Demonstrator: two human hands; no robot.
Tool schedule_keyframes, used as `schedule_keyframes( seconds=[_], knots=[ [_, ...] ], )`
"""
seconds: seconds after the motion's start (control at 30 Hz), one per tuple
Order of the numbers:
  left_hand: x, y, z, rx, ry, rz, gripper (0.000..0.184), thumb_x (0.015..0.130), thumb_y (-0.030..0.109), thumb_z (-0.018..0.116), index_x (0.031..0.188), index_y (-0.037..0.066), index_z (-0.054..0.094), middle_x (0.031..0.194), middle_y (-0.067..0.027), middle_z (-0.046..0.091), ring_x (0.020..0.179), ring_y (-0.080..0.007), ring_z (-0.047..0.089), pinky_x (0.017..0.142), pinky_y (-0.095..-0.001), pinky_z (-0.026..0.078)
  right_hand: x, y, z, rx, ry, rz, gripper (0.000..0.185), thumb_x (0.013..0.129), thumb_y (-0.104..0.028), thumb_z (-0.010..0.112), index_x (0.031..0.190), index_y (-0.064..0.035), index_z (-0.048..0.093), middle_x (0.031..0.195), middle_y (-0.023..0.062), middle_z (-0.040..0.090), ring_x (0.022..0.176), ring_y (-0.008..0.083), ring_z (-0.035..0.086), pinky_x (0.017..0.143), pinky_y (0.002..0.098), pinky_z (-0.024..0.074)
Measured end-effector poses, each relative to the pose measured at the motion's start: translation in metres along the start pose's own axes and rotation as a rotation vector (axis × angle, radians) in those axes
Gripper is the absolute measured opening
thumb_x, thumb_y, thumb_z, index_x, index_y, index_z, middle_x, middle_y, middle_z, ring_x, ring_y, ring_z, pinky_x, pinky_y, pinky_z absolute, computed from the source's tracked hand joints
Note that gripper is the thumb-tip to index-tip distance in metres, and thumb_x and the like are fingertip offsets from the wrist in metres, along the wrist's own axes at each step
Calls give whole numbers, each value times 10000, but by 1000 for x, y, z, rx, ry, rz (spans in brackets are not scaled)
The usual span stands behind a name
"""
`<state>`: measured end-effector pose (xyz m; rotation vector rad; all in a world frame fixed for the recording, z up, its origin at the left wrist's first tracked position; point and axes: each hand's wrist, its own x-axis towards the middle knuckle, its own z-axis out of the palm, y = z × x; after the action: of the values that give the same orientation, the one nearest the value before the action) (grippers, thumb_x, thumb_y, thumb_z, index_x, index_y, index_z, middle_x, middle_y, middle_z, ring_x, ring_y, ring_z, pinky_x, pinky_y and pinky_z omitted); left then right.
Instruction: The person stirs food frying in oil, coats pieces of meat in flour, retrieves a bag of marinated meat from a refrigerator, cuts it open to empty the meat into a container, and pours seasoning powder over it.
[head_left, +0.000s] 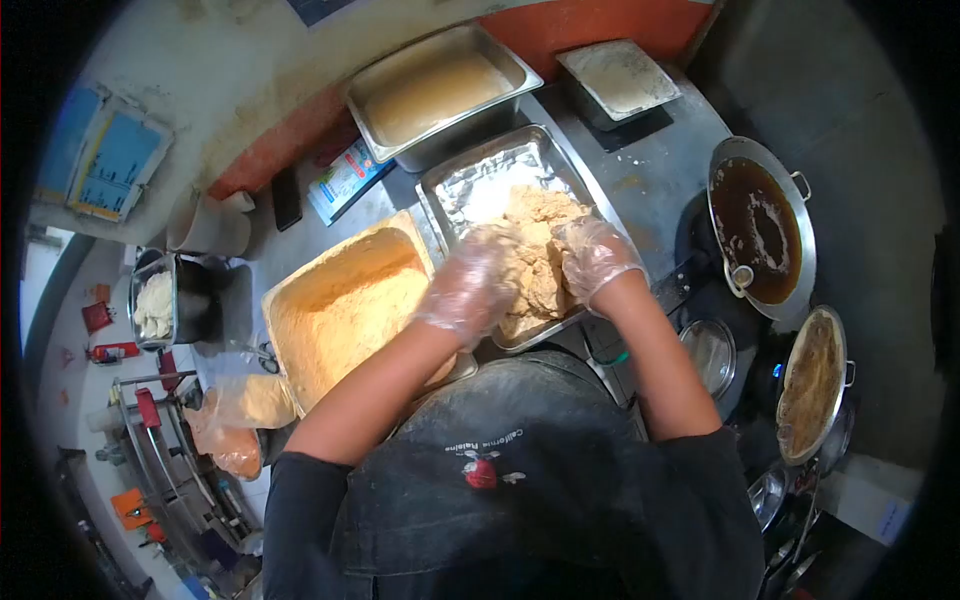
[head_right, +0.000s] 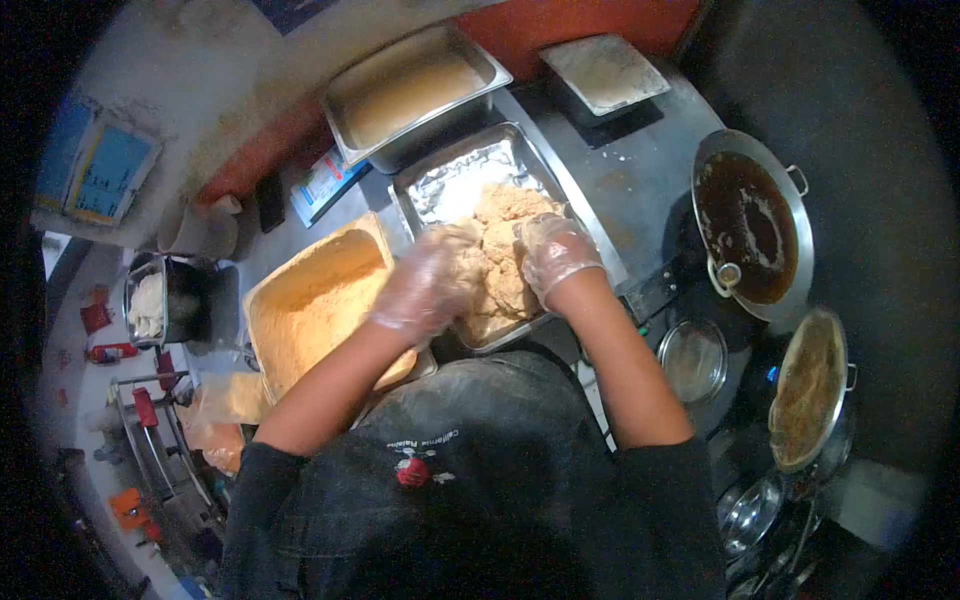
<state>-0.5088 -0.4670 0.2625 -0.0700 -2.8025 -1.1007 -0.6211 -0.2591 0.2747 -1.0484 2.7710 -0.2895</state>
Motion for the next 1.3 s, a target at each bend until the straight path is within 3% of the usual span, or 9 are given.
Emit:
schedule_keyframes(
  seconds=[0.1,0.2,0.3,0.37,0.43,0.77,0.87,0.97,1.3],
  knots=[
    [-45,-11,-79,163,69,-234,482,895,151,641,1357,19,600,1356,-265,611,1291,-404,566,1101,-434,466,-11,-12,-3,196,261,-226,321,897,-156,664,1213,-113,691,1132,201,677,1042,417,654,908,501,540],
    [-121,-82,-109,305,45,-465,482,923,241,703,1313,-17,584,1336,-231,627,1235,-356,624,1055,-404,499,-4,-60,-12,295,165,-335,320,887,-177,688,1201,-114,696,1169,177,677,1111,375,645,968,478,520],
    [-140,-65,-125,385,-541,-1025,687,852,376,746,1369,-36,560,1394,-265,601,1255,-377,624,1057,-407,507,25,-130,8,134,270,-691,174,805,-132,682,959,-74,739,958,143,714,910,326,697,865,460,558],
    [-172,-86,-102,455,-573,-923,783,811,445,757,1390,-39,550,1363,-272,622,1238,-385,635,1051,-413,512,42,-181,28,125,110,-811,170,823,-130,687,968,-66,749,1006,152,732,926,322,714,864,444,562],
    [-189,-100,-88,479,-611,-853,835,790,475,765,1405,-42,539,1334,-278,640,1226,-391,643,1048,-420,514,59,-241,31,-373,-449,-707,250,878,-192,681,1089,-96,775,1178,140,745,1106,292,708,936,407,552],
    [-206,-112,-113,261,-695,-726,846,807,386,752,1495,-12,463,1283,-287,666,1177,-399,663,1008,-436,523,55,-269,91,-555,-921,-589,436,709,-135,824,1135,-52,788,1218,208,734,1109,295,732,904,373,589],
    [-211,-134,-97,303,-701,-741,840,805,374,758,1506,16,464,1232,-264,696,1127,-400,683,978,-443,531,60,-257,101,-670,-929,-803,389,921,-186,647,1284,-60,711,1304,153,712,1098,316,731,882,410,596],
    [-212,-135,-105,207,-564,-724,701,838,318,730,1452,51,524,1158,-251,718,1060,-395,699,933,-442,543,43,-268,61,-418,-513,-385,255,940,-98,615,1156,-48,742,1216,159,739,1087,306,738,845,375,604],
    [-204,-92,-163,-180,50,-694,243,835,132,714,1050,25,680,942,-144,702,864,-216,667,810,-363,546,34,-250,29,-130,-303,-293,185,937,-86,601,1066,-45,728,1079,206,744,982,354,743,833,427,602]
  ],
)
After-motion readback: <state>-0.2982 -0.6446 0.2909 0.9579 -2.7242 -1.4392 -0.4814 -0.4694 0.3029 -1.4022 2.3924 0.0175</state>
